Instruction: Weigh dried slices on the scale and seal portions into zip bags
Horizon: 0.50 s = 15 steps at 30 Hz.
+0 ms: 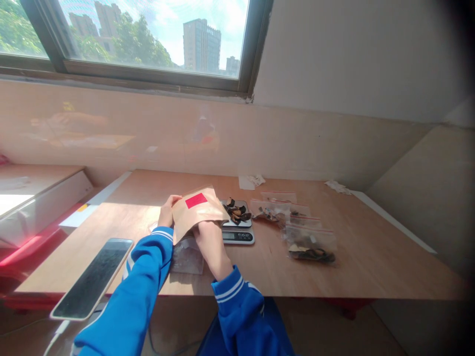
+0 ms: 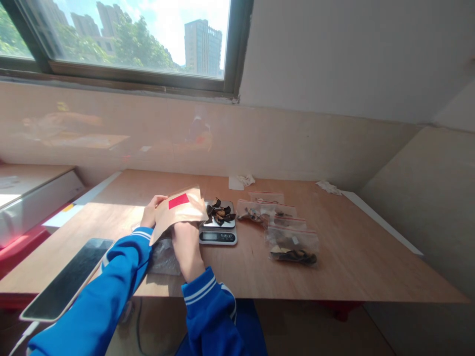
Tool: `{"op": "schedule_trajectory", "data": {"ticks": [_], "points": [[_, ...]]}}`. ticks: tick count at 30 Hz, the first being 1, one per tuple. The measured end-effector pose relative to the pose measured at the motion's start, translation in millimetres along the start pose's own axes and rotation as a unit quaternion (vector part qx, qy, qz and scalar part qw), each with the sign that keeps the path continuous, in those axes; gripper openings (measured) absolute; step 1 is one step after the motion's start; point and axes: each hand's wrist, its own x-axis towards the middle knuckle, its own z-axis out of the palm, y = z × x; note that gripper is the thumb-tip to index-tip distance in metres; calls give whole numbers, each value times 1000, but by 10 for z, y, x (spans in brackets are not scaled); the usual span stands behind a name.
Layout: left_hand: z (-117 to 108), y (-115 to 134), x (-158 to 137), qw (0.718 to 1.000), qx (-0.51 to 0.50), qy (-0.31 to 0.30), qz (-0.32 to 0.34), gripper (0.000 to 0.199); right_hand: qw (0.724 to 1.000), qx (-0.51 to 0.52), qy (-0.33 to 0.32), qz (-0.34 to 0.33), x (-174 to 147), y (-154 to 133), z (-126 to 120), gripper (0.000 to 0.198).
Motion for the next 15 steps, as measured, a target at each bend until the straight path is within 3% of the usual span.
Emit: {"op": "schedule_trajectory", "data": {"ticks": [5,9,12,15], "points": [[6,-76,27,1000,-23,-5,-18,30,981,128,137,-51,-286,155,-91,10],[-32,-134,58,998,60,2,27,33,915,320,247,1,-449,284,-115,11],[-65,-190,108,991,127,14,25,41,886,377,263,60,-475,414,-90,24],[-79,-239,150,990,137,26,6,46,901,353,232,100,-440,571,-69,25]]}}
